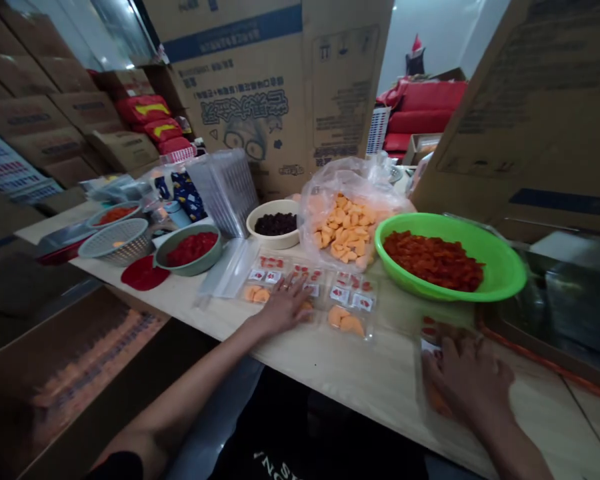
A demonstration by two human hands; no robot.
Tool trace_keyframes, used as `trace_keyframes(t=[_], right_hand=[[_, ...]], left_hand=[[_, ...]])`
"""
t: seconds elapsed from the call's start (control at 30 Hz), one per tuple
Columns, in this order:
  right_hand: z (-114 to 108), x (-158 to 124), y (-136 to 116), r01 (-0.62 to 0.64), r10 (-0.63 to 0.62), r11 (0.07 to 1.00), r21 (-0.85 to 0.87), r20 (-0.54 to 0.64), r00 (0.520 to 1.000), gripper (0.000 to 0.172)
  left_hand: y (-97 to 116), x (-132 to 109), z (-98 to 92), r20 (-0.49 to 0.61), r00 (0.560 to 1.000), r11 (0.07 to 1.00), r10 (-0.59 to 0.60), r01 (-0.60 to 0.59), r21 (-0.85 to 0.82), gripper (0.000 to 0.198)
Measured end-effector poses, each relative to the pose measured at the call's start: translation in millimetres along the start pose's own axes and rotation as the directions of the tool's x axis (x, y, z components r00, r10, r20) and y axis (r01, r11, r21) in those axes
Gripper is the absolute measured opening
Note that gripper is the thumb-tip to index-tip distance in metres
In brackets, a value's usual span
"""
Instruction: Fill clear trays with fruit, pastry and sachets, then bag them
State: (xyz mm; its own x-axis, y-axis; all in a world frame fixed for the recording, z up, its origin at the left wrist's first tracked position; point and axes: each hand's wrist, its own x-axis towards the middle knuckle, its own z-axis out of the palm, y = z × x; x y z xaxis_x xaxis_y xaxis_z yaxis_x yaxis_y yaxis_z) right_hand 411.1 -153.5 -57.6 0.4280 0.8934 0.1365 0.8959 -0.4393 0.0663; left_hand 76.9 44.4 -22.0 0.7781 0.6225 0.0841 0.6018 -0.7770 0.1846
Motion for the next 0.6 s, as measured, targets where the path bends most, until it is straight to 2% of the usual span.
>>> trace_keyframes(t=[0.07,0.17,0.23,0.3,0.37,0.4,0.47,0.53,0.6], right_hand=[[-17,14,-42,0.046,-0.045,0.998,-0.052,0.026,0.999,0.045],[-30,38,-121,0.187,-0.187,0.982,0.023,0.001,0.982,0.054],[-27,51,-164,0.218,-0.217,0.974,0.071,-0.015,0.976,0.053],[-16,60,-187,0.215,-0.215,0.974,0.071,-0.004,0.977,0.053],[-3,63,-189,0.211,-0.212,0.977,0.044,0.015,0.977,0.054],[4,63,-183,0.209,-0.210,0.977,0.029,0.016,0.978,0.055],[14,60,-162,0.199,-0.199,0.980,0.007,0.012,0.980,0.056],[21,57,-137,0.196,-0.196,0.981,0.004,0.027,0.980,0.057],[24,53,-116,0.197,-0.198,0.980,0.017,0.054,0.979,0.059]], left_hand=[[-12,3,7.8,0.110,0.994,1.000,-0.015,0.018,-0.023,0.064],[-8,8,19.7,0.198,0.980,0.996,-0.020,0.037,-0.082,0.075],[-12,9,18.1,0.188,0.982,0.992,0.001,0.023,-0.124,0.079],[-31,6,7.9,0.106,0.994,0.990,-0.041,0.055,-0.133,0.072],[-63,0,-5.9,0.003,0.986,0.981,-0.168,0.168,-0.093,0.062],[-80,-4,-11.9,-0.015,0.973,0.971,-0.232,0.230,-0.068,0.060],[-108,-11,-18.8,0.052,0.953,0.953,-0.299,0.301,-0.039,0.059],[-118,-17,-17.9,0.159,0.942,0.951,-0.295,0.306,-0.048,0.064],[-110,-22,-11.6,0.193,0.944,0.956,-0.267,0.285,-0.069,0.068]])
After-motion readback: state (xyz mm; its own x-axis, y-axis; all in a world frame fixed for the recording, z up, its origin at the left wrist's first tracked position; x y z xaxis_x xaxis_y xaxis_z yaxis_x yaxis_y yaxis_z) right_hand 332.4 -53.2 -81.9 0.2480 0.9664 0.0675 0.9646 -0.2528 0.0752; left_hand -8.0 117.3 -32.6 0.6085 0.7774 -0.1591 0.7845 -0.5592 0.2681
